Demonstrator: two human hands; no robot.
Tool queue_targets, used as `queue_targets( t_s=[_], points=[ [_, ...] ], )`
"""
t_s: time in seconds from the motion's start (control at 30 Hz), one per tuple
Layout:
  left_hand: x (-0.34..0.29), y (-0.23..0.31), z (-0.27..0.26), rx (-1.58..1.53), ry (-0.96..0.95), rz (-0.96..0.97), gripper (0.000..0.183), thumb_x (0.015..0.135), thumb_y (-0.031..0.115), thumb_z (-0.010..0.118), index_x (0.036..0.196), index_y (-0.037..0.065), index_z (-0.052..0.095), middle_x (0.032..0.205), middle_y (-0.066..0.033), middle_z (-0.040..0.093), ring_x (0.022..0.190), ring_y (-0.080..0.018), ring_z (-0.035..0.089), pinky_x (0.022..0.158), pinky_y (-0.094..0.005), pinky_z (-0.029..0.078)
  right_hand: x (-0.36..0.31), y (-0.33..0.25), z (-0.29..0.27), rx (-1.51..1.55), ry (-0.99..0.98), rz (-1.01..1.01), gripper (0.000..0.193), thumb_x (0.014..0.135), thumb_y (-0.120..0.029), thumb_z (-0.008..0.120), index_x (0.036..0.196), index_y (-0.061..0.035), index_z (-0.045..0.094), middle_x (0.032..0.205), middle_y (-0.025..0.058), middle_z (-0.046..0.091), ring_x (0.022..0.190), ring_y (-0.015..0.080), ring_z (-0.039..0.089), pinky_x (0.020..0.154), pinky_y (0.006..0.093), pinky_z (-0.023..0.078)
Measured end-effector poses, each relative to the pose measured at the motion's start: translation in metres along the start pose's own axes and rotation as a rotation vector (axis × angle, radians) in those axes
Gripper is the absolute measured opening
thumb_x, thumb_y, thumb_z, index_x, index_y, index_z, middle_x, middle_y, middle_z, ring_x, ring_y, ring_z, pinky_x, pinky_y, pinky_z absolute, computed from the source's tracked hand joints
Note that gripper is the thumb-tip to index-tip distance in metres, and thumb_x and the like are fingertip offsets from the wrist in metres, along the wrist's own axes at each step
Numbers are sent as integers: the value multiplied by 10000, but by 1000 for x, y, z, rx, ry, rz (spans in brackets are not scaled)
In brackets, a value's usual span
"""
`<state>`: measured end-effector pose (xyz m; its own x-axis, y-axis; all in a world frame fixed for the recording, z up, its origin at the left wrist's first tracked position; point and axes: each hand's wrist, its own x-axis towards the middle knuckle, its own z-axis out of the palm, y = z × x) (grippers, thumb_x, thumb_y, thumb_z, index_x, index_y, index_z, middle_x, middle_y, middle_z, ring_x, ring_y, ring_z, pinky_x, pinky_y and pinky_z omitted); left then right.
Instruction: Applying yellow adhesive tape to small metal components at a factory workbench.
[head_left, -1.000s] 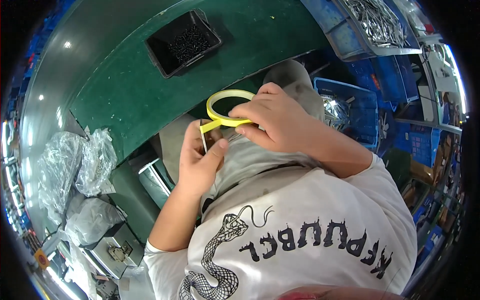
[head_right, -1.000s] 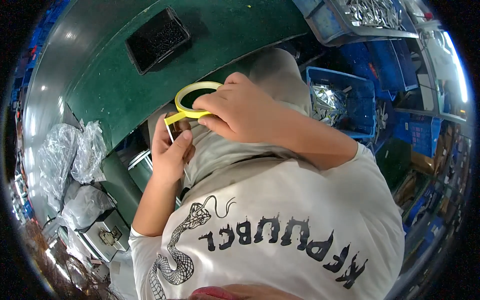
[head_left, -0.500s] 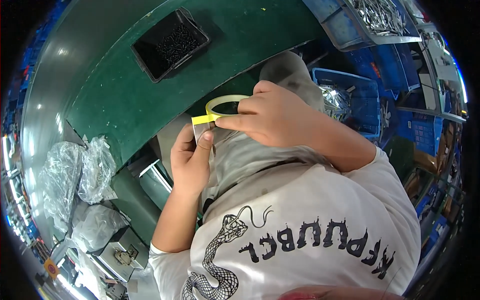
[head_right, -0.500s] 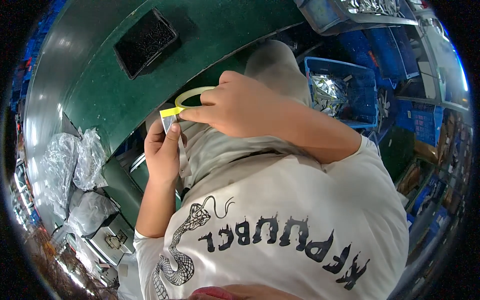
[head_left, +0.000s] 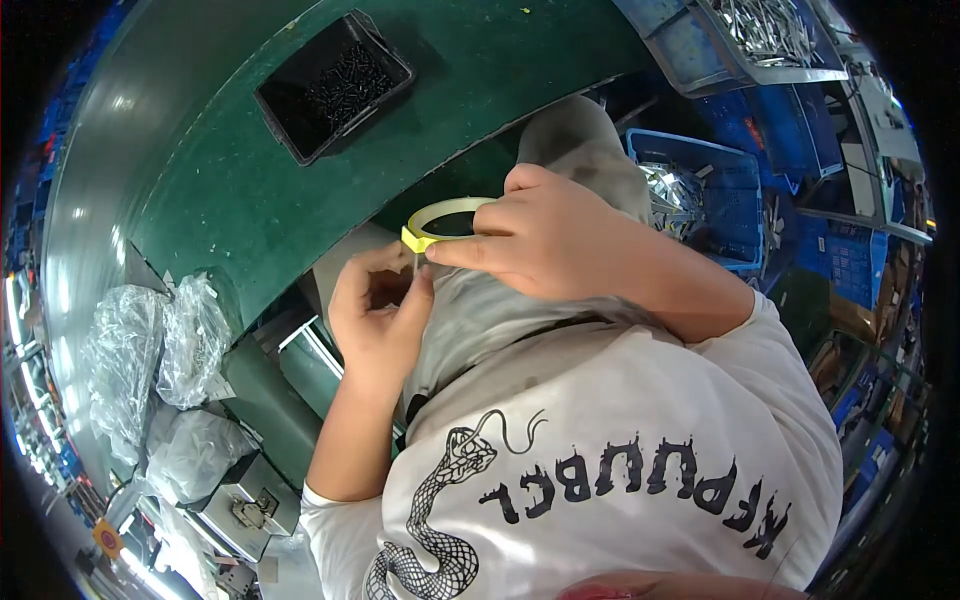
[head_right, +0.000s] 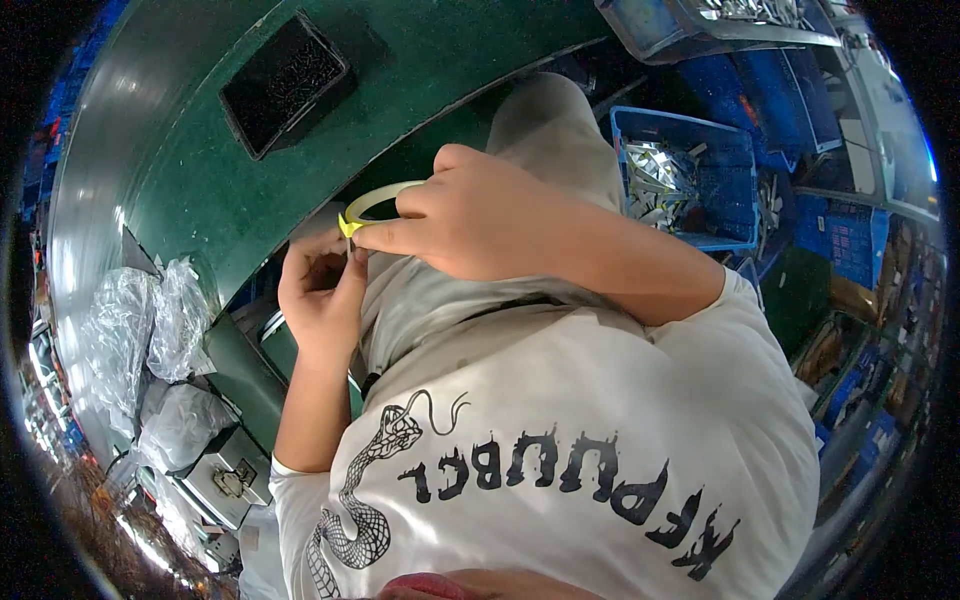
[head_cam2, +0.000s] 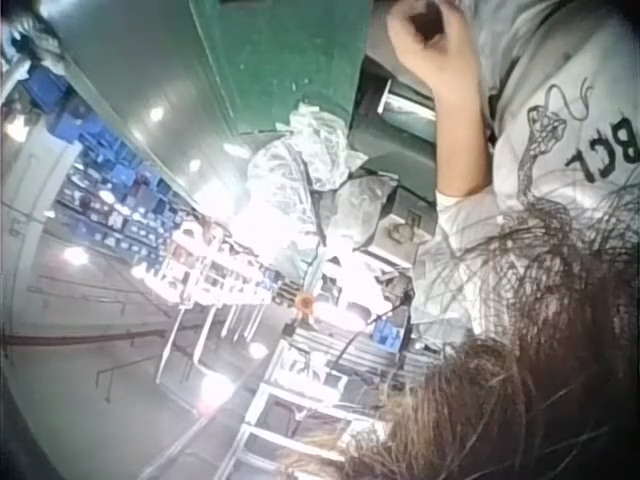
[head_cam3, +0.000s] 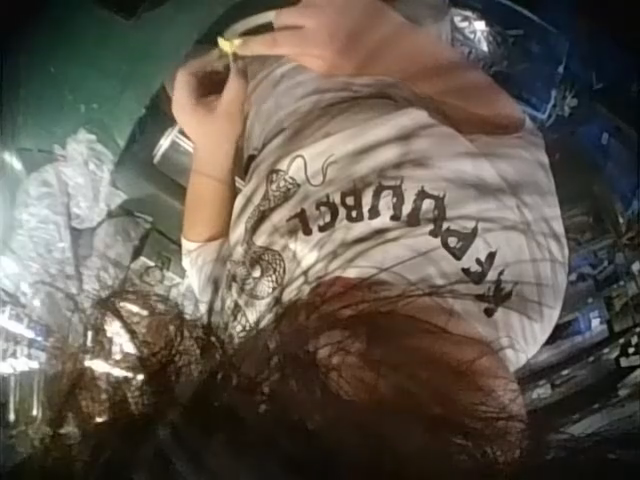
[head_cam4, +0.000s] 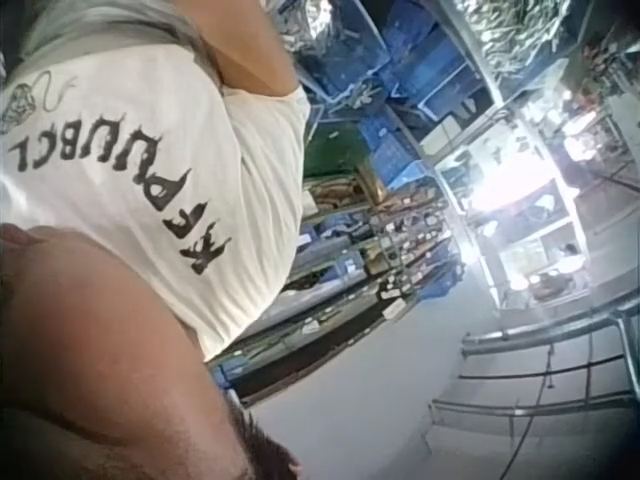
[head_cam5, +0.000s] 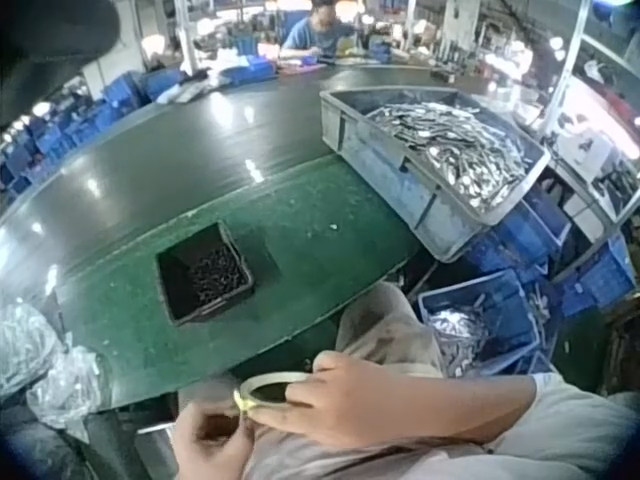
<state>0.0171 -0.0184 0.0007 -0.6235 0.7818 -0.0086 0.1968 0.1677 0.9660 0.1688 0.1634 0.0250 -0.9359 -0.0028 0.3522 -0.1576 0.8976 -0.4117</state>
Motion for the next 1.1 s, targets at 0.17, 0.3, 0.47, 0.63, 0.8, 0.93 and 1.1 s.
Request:
queue_targets(
  t_s=[0.17,0.3,0.47,0.63,0.8,0.93,1.1],
  points=[
    [5,4,-2,322,-30,120,177,912,47,673,1080,-6,656,830,-111,671,709,-156,655,616,-280,526,1,-1,0,-11,22,-11,427,783,-120,716,1206,-173,689,700,-32,529,609,155,483,674,313,367],
    [3,6,-1,355,6,133,139,966,83,616,1066,-7,648,846,-130,690,739,-175,669,663,-286,530,1,0,0,-38,15,-16,426,784,-128,715,1207,-175,690,699,-37,531,607,154,484,677,313,370],
    [2,2,3,32,-6,12,158,1010,96,559,1082,-30,621,911,-101,716,783,-135,654,731,-269,518,2,2,-3,-76,-24,8,429,788,-130,707,1214,-172,688,709,-42,546,609,158,482,679,312,364],
    [2,5,2,-269,-42,-93,178,1034,104,526,1112,-45,585,971,-108,711,793,-123,624,763,-262,510,0,5,-3,-63,-31,35,435,790,-123,700,1223,-167,686,713,-36,550,607,161,476,673,315,357],
    [3,4,2,-304,-63,-63,183,1034,113,527,1109,-44,585,965,-113,709,790,-127,623,761,-265,514,0,8,-3,-59,-21,25,435,797,-118,692,1230,-164,683,713,-34,546,601,163,464,664,317,350],
    [3,2,3,-342,-71,-49,188,1036,124,528,1104,-42,586,958,-111,709,791,-128,627,759,-265,516,0,9,-3,-63,-36,18,435,797,-125,691,1231,-158,683,696,-35,518,595,163,447,656,319,344],
    [3,4,4,-312,-66,-74,183,1039,127,521,1090,-37,583,951,-112,708,786,-127,625,755,-268,516,-1,11,-2,-73,-29,7,444,784,-132,698,1228,-156,684,690,-38,507,598,160,445,654,320,344]
  ],
)
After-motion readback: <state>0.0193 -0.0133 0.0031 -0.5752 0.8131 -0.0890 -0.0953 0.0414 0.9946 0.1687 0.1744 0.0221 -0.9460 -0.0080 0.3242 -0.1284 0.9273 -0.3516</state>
